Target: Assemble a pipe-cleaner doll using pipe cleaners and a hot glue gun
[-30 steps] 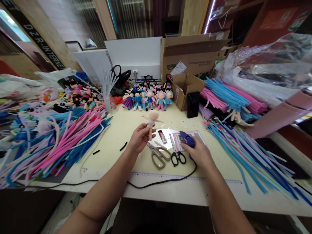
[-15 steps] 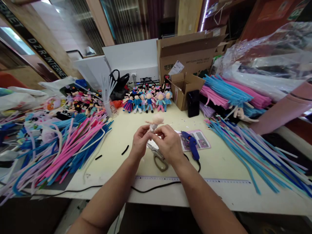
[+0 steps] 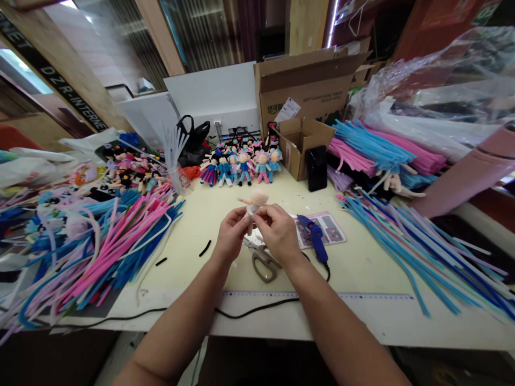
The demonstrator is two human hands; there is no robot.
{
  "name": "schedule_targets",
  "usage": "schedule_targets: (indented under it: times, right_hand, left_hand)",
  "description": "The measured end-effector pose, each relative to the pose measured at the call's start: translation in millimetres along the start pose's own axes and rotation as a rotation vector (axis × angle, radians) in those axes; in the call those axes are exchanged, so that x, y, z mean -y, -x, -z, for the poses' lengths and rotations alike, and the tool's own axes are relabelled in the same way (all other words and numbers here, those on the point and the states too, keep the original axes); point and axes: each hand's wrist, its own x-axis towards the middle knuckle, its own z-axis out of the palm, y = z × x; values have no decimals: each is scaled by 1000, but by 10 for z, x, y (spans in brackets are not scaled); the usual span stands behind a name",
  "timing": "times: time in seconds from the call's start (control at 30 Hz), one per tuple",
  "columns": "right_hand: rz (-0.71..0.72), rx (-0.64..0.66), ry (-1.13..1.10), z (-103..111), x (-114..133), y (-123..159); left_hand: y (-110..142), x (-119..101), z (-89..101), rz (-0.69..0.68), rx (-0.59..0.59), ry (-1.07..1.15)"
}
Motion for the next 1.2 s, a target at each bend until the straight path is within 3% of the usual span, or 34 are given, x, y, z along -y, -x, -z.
schedule_targets:
  times: [0.27,1.2]
  right_hand:
    - [-10,-61,-14,-66,-133,-32]
    - [-128,-53,-52,-62,-163,-72]
  left_hand:
    - [-9,-51,-14,136,16,104]
    - [-12,-80,8,179,60,97]
